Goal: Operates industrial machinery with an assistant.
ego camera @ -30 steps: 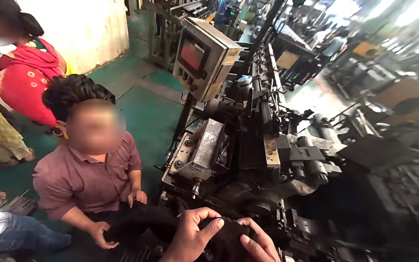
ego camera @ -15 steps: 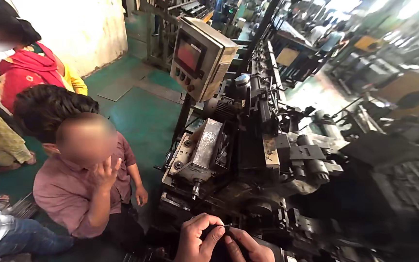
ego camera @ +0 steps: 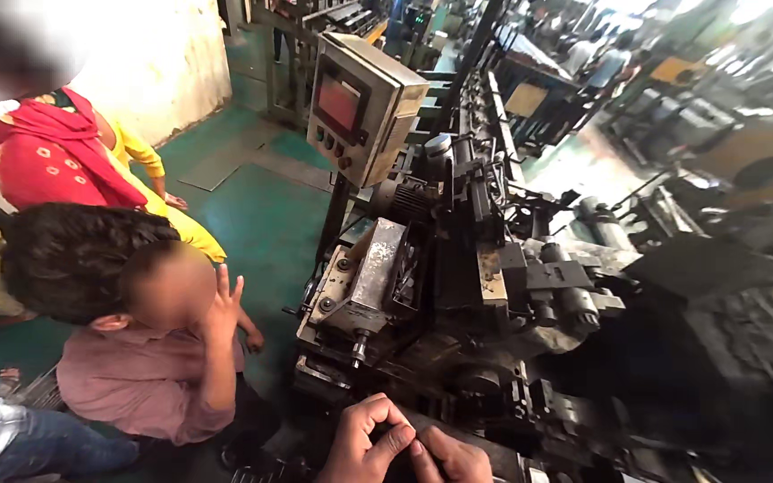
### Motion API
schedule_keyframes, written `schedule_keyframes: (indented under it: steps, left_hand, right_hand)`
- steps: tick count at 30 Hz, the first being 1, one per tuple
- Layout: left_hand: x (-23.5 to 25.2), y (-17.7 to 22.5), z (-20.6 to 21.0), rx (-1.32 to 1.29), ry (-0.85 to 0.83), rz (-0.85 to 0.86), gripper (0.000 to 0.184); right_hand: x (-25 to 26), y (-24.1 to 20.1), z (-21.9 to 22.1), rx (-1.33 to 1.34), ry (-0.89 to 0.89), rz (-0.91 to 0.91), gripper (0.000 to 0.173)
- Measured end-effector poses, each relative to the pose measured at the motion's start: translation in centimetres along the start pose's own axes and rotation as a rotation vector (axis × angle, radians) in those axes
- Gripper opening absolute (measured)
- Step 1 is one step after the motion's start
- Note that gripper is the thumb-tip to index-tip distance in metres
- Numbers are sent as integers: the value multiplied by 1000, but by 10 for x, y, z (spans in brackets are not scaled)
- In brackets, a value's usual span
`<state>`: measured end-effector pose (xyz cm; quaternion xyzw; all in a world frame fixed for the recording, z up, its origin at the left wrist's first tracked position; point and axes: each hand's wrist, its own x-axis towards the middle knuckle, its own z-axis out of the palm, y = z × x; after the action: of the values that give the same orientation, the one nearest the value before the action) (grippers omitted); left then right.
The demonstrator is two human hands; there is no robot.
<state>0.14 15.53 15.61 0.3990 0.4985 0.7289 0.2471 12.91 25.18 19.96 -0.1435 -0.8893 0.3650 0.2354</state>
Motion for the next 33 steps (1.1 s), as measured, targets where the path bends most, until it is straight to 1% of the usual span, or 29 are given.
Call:
schedule_keyframes:
  steps: [3, 5, 7, 9, 12, 14, 17, 19, 22, 24, 26, 28, 30, 33]
  left_hand:
    - [-2, -1, 8, 4, 31, -137, 17]
    - [0, -4, 13, -16, 78, -232, 16]
    - [4, -12, 16, 4, 128, -270, 18]
    - [9, -18, 20, 29, 163, -240, 19]
    - [17, -15, 28, 26, 208, -174, 21]
    - [26, -6, 32, -24, 208, -124, 20]
    - [38, 14, 29, -143, 134, -82, 19]
    - [40, 26, 27, -151, 85, -64, 19]
    - [37, 36, 27, -118, 44, -32, 18]
    - [35, 37, 26, -76, 33, -2, 19]
    - [32, 36, 25, -17, 26, 27, 21]
    - [31, 36, 24, 25, 30, 47, 22]
    - [30, 36, 23, 49, 42, 59, 22]
    - [29, 36, 20, 53, 33, 67, 23]
  right_hand:
    - [-4, 4, 16, -106, 62, -31, 34]
    - [-6, 7, 26, -173, 131, -92, 35]
    - [-9, 4, 35, -204, 188, -139, 35]
    - [-9, 2, 39, -210, 238, -168, 35]
    - [-4, 5, 26, -162, 243, -211, 37]
    - [-3, 8, 12, 37, 237, -148, 43]
    - [-5, 18, -11, 427, 204, -38, 37]
    - [-4, 18, -23, 544, 169, -7, 33]
    - [-2, 15, -34, 624, 117, 44, 29]
    - [-1, 14, -36, 627, 55, 32, 28]
    - [0, 14, -34, 533, 13, -9, 31]
    - [2, 12, -30, 397, 24, -49, 34]
    - [3, 8, -27, 320, 52, -62, 29]
    - [5, 3, -25, 351, 123, -36, 23]
